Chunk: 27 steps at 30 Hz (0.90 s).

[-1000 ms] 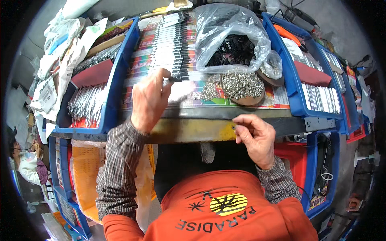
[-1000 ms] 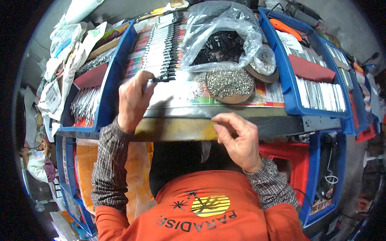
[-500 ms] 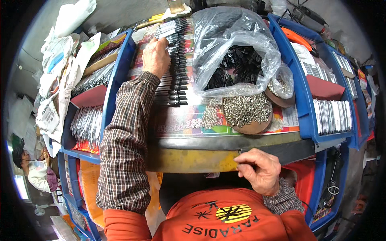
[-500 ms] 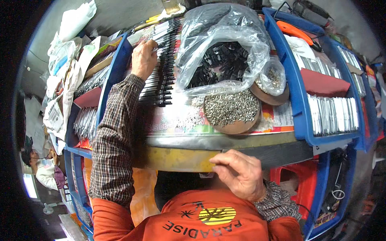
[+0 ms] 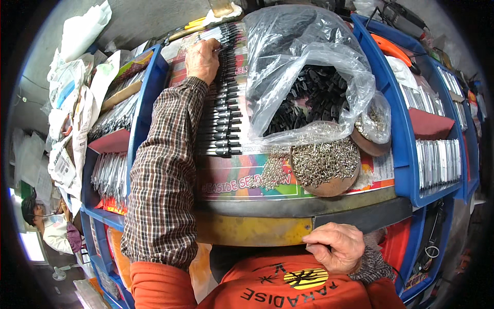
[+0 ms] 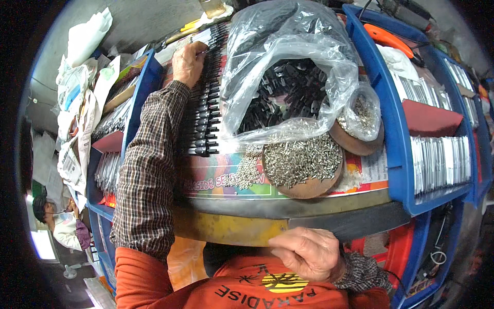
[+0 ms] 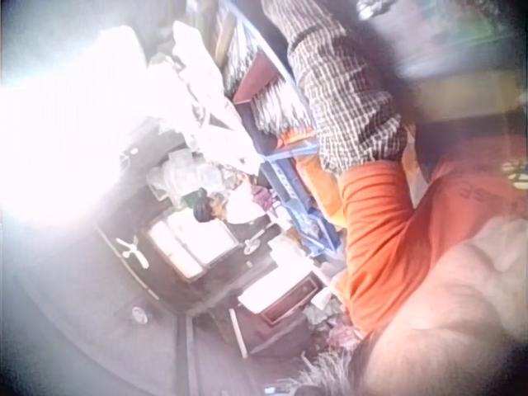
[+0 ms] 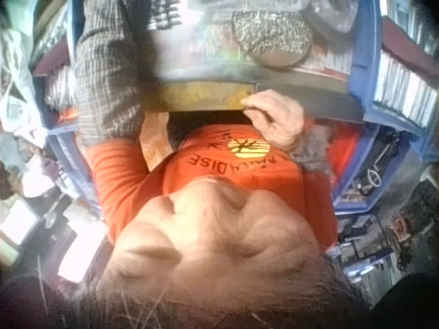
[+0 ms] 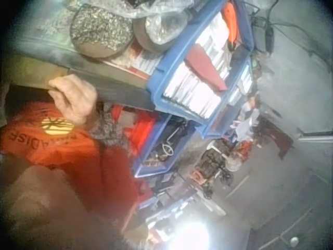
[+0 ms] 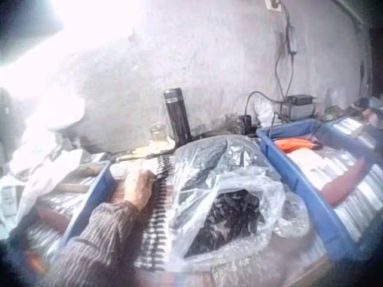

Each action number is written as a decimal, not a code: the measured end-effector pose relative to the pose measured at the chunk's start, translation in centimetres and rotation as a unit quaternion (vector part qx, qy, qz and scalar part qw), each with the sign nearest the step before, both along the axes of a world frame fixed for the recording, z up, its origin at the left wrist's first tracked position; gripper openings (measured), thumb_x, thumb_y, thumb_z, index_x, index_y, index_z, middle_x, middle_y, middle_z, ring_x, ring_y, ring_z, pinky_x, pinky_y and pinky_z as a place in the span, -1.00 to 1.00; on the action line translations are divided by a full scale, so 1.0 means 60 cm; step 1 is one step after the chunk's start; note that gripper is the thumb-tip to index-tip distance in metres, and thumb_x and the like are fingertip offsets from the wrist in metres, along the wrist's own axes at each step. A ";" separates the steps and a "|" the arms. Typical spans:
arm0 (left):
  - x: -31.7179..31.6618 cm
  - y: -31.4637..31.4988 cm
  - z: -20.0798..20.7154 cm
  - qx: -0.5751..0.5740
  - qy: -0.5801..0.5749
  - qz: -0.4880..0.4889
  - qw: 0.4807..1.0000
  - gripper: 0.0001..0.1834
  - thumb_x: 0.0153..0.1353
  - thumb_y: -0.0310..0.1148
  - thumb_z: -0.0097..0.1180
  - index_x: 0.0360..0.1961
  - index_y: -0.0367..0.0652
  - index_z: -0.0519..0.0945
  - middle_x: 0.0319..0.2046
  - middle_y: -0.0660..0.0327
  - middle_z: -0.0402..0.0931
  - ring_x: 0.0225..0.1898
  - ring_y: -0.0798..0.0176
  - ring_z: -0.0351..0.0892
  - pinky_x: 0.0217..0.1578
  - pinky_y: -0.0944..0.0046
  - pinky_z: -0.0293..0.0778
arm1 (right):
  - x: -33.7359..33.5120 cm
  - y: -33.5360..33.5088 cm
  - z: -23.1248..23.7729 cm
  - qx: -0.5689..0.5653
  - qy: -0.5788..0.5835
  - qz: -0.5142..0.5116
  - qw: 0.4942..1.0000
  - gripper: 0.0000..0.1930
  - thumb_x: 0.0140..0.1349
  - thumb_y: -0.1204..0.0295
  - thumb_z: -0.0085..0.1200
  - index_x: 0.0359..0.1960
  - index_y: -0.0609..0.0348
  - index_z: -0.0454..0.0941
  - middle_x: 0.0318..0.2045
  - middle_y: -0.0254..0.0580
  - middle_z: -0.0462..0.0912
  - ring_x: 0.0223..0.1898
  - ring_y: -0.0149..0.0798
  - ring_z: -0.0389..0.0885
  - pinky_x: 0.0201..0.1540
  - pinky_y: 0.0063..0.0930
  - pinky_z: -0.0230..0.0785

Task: The person assembles wiper blade components by taking metal strips and plastic parts from bins, fitting the pieces together by hand, and lining up the assembled components in rows on the table.

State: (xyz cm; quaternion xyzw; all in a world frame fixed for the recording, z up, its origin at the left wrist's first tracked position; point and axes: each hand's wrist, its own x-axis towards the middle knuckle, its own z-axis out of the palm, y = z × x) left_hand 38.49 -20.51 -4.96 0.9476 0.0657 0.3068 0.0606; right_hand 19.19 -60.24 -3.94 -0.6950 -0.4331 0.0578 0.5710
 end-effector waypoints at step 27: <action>-0.076 0.007 0.121 0.142 -0.044 -0.122 0.981 -0.84 -0.01 -0.45 0.15 -0.35 -0.06 0.66 -0.50 0.05 0.58 -0.37 -0.03 0.61 -0.33 0.05 0.49 | -0.020 0.008 0.002 -0.018 0.034 -0.067 0.997 -0.89 0.05 0.60 0.18 -0.35 0.27 0.60 -0.52 -0.12 0.62 -0.54 -0.24 0.61 -0.46 -0.50 0.43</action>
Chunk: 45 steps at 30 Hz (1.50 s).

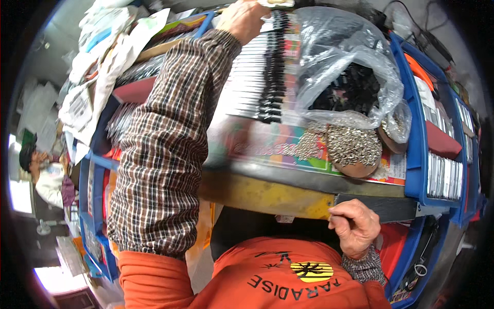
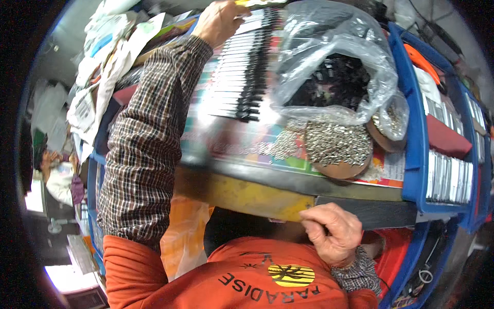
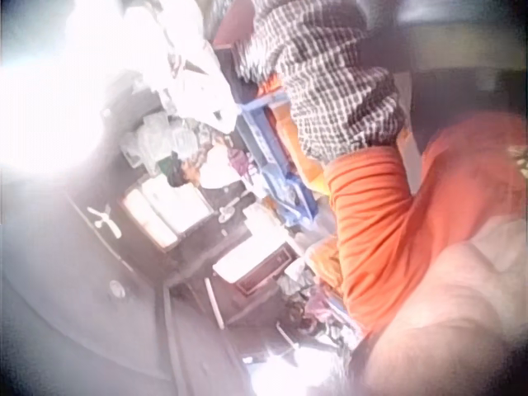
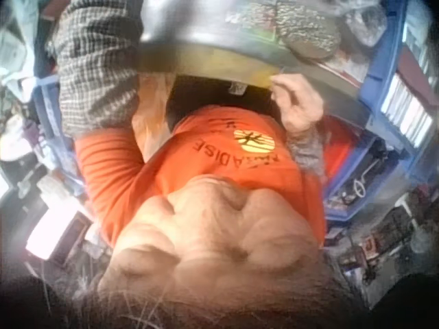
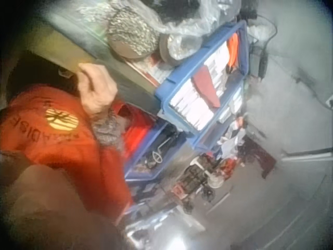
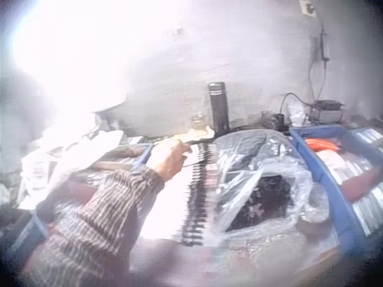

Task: The person assembles wiper blade components by taking metal strips and plastic parts from bins, fitting the pieces together by hand, and lining up the assembled components in rows on the table.

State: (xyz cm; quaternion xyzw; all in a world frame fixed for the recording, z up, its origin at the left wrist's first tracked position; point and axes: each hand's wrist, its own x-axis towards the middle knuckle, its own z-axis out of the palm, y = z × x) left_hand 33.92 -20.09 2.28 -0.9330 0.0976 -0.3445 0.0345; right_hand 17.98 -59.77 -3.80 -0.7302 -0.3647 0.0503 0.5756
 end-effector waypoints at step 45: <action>-0.474 0.173 -0.042 -0.077 0.237 0.375 0.893 -0.80 -0.09 -0.42 0.06 -0.37 -0.15 0.59 -0.38 -0.06 0.58 -0.24 -0.17 0.57 -0.25 -0.05 0.49 | -0.018 -0.014 0.029 -0.045 0.050 -0.027 0.997 -0.93 0.17 0.61 0.04 -0.35 0.35 0.56 -0.49 -0.26 0.56 -0.57 -0.49 0.51 -0.51 -0.62 0.35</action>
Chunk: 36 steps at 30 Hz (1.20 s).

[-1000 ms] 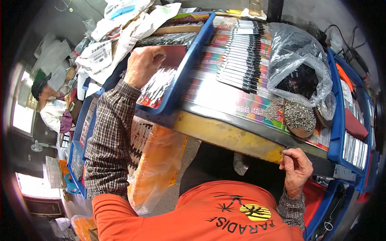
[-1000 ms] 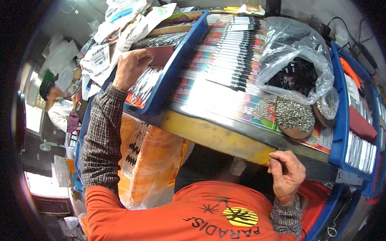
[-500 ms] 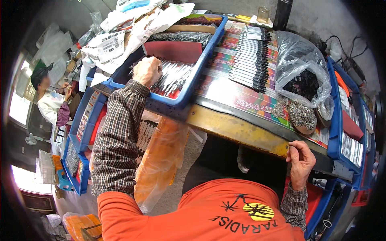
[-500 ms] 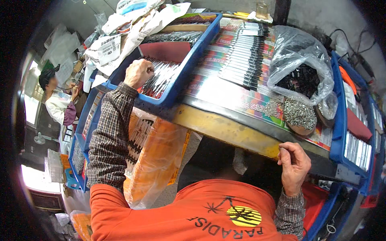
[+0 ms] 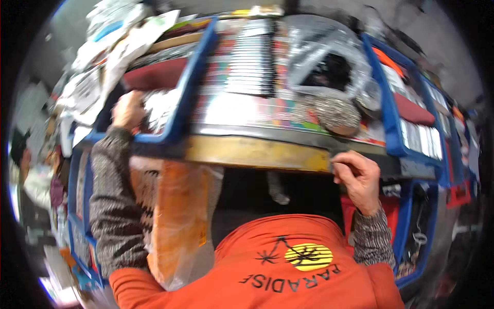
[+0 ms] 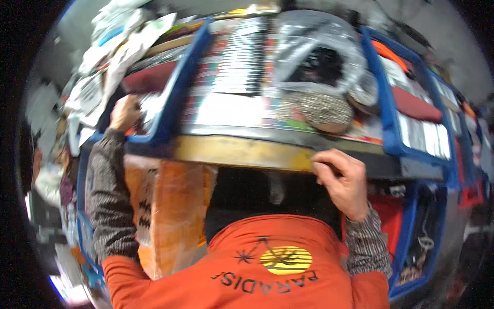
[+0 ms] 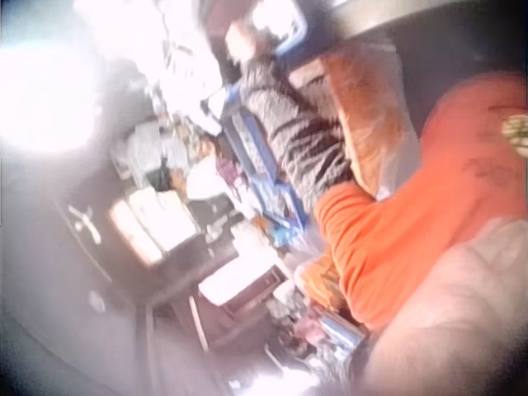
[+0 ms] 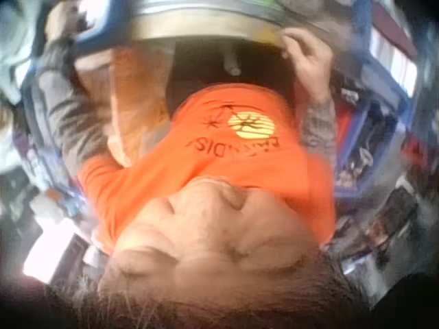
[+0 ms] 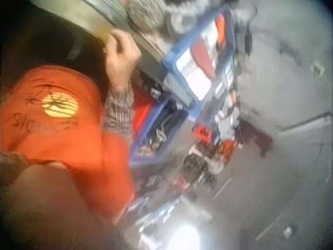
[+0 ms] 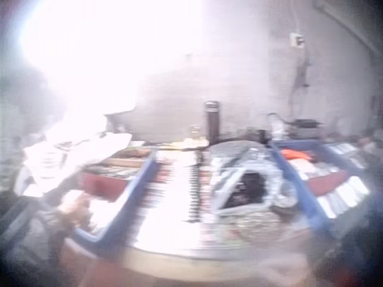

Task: The person assembles wiper blade components by taking metal strips and plastic parts from bins, fitting the pieces together by hand, and lining up the assembled components in rows on the table.

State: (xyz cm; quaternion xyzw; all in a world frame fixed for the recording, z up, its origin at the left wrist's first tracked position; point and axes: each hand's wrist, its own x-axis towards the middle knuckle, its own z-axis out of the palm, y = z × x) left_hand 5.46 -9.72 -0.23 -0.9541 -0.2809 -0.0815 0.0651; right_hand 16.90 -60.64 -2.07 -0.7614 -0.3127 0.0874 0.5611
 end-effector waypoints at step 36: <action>-0.046 -0.036 -0.007 -0.124 -0.373 -0.055 0.918 -0.76 0.37 -0.38 -0.04 -0.09 -0.34 0.54 -0.21 0.23 0.55 -0.20 0.40 0.47 -0.14 0.40 0.40 | 0.327 -0.285 0.055 -0.413 -0.273 -0.221 0.840 -0.79 0.11 0.44 0.03 -0.23 0.24 0.55 -0.31 -0.08 0.59 -0.20 -0.10 0.56 -0.07 -0.28 0.37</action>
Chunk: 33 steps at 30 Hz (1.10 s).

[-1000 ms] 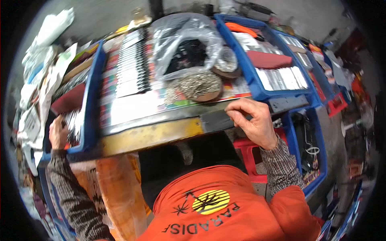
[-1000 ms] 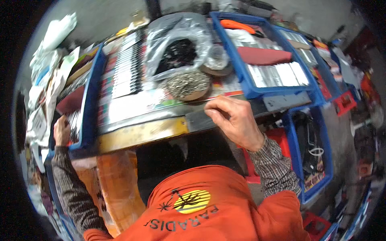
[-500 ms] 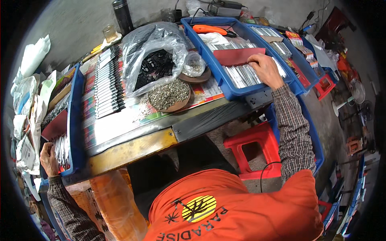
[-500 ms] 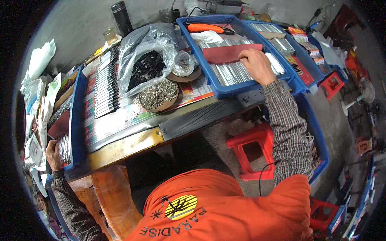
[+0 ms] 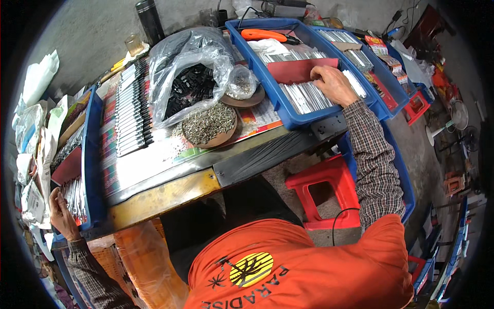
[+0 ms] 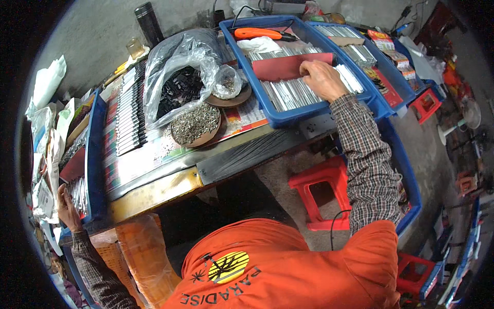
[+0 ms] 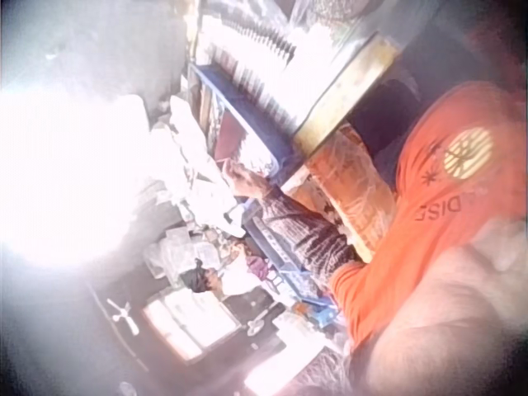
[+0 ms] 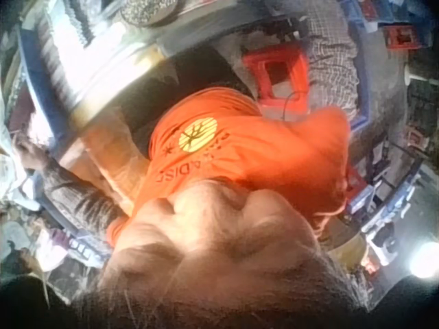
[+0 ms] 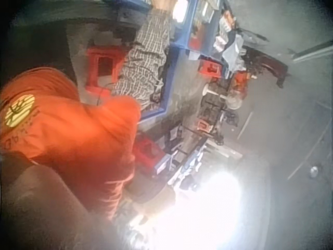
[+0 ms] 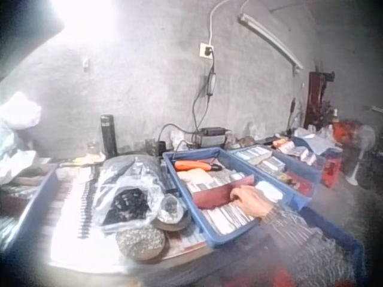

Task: The person assembles wiper blade components by taking metal strips and plastic parts from bins, fitting the pieces together by hand, and lining up the assembled components in rows on the table.

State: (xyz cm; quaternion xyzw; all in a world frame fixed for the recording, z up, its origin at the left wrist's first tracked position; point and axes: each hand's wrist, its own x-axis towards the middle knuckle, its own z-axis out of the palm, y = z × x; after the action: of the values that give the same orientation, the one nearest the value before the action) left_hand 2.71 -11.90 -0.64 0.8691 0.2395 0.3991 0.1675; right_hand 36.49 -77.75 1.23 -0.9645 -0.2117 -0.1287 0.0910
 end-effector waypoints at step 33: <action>0.041 -0.479 0.013 -0.528 -0.064 -0.377 0.759 -0.86 0.19 -0.59 0.14 -0.21 -0.38 0.57 -0.46 0.19 0.59 -0.51 0.45 0.56 -0.61 0.51 0.44 | -0.305 0.195 0.031 0.416 0.304 0.217 0.829 -0.92 0.17 0.59 0.14 -0.34 0.28 0.48 -0.52 -0.39 0.49 -0.57 -0.60 0.45 -0.52 -0.69 0.32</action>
State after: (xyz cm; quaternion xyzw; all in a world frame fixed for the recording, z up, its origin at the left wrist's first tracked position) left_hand 5.14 -40.66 0.11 0.6358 0.0544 0.1688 0.7512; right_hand 18.19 -66.05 3.10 -0.7554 -0.3034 0.1183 0.5686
